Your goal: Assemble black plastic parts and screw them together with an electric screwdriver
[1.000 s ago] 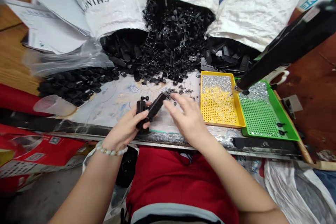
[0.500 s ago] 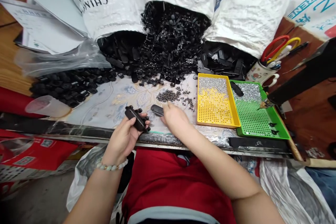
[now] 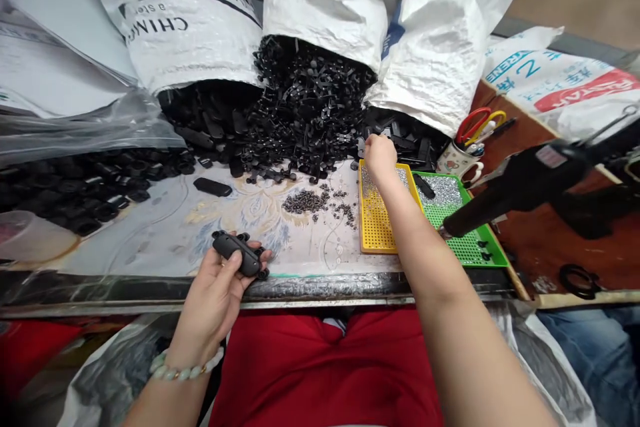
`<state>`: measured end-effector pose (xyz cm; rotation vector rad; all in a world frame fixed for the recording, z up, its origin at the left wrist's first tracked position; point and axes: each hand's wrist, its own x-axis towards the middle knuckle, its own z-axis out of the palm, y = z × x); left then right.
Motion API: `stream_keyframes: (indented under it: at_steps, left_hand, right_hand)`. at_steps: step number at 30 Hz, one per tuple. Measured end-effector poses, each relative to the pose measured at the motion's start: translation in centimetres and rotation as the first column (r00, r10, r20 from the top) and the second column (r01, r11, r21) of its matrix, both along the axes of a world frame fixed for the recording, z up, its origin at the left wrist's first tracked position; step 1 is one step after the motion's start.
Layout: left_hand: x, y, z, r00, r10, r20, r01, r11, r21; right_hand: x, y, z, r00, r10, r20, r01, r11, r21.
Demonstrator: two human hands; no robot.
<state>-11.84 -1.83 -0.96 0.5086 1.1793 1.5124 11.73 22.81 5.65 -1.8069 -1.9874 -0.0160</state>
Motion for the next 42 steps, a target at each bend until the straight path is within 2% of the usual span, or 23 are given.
stream_keyframes:
  at_steps: [2, 4, 7, 9, 11, 13, 14, 17, 22, 24, 27, 29, 32, 33, 34, 38, 40, 42]
  left_hand:
    - [0.0, 0.1, 0.0, 1.0, -0.018, -0.009, 0.018, 1.0, 0.002]
    - [-0.1, 0.2, 0.0, 0.999, -0.04, -0.019, 0.04, 0.999, 0.008]
    - [0.1, 0.1, 0.0, 0.998, -0.053, -0.018, 0.054, 0.998, 0.023]
    - [0.5, 0.0, 0.2, 0.999, -0.034, -0.007, 0.034, 0.999, 0.03]
    - [1.1, -0.1, 0.2, 1.0, 0.027, 0.013, -0.027, 0.999, 0.047]
    - [1.4, -0.2, 0.2, 0.993, 0.113, 0.036, -0.116, 0.99, 0.077]
    - [1.3, -0.4, 0.2, 0.987, 0.156, 0.041, -0.159, 0.983, 0.093]
    - [-0.3, -1.5, -0.1, 0.95, 0.311, 0.005, -0.31, 0.943, 0.119]
    - [-6.4, -4.6, -0.5, 0.812, 0.576, -0.092, -0.561, 0.814, 0.149]
    - [-9.2, -5.4, -0.5, 0.745, 0.656, -0.122, -0.635, 0.754, 0.169]
    - [-12.8, -5.3, -0.6, 0.648, 0.747, -0.151, -0.72, 0.665, 0.199]
    - [-14.8, -4.5, -0.7, 0.611, 0.78, -0.131, -0.752, 0.624, 0.213]
    - [-16.7, -2.9, -1.0, 0.637, 0.767, -0.077, -0.741, 0.637, 0.211]
    - [-17.0, -2.3, -1.1, 0.654, 0.753, -0.068, -0.73, 0.653, 0.203]
    - [-17.2, -1.9, -1.3, 0.669, 0.74, -0.064, -0.72, 0.667, 0.191]
    - [-17.4, -1.1, -1.7, 0.701, 0.71, -0.066, -0.701, 0.703, 0.123]
    - [-17.5, -1.1, -1.7, 0.709, 0.702, -0.069, -0.697, 0.712, 0.089]
    - [-17.7, -1.1, -1.6, 0.707, 0.703, -0.075, -0.701, 0.711, 0.061]
  right_hand:
    - [-0.4, 0.1, 0.0, 0.999, 0.048, 0.018, -0.048, 0.999, -0.019]
    - [-1.9, -0.2, -0.4, 0.985, 0.17, 0.028, -0.168, 0.984, -0.065]
    - [-5.6, -1.7, -1.1, 0.918, 0.397, 0.011, -0.392, 0.912, -0.121]
    - [-8.9, -3.3, -1.4, 0.823, 0.567, -0.022, -0.566, 0.816, -0.117]
    - [-12.8, -5.1, -1.6, 0.689, 0.723, -0.052, -0.724, 0.683, -0.096]
    - [-17.3, -6.7, -1.8, 0.568, 0.82, -0.064, -0.822, 0.562, -0.09]
    - [-19.7, -7.3, -1.9, 0.532, 0.845, -0.058, -0.846, 0.526, -0.093]
    - [-27.0, -8.7, -2.6, 0.461, 0.887, 0.018, -0.882, 0.461, -0.101]
    - [-37.1, -9.4, -3.7, 0.407, 0.902, 0.144, -0.904, 0.42, -0.075]
    - [-39.5, -9.4, -4.0, 0.36, 0.915, 0.181, -0.926, 0.374, -0.049]
    - [-41.1, -8.8, -4.1, 0.256, 0.923, 0.287, -0.959, 0.279, -0.042]
    - [-41.1, -7.9, -3.8, 0.228, 0.913, 0.338, -0.962, 0.265, -0.066]
    - [-41.5, -6.3, -2.9, 0.238, 0.898, 0.371, -0.956, 0.284, -0.075]
    - [-42.2, -5.9, -2.5, 0.224, 0.9, 0.374, -0.96, 0.269, -0.072]
    - [-43.2, -5.6, -2.2, 0.192, 0.908, 0.373, -0.97, 0.233, -0.068]
    - [-49.3, -5.6, -1.9, -0.013, 0.925, 0.379, -0.997, 0.014, -0.07]
    - [-52.1, -5.8, -2.0, -0.072, 0.907, 0.414, -0.992, -0.022, -0.126]
    - [-53.7, -5.7, -2.2, -0.081, 0.899, 0.43, -0.984, -0.004, -0.177]
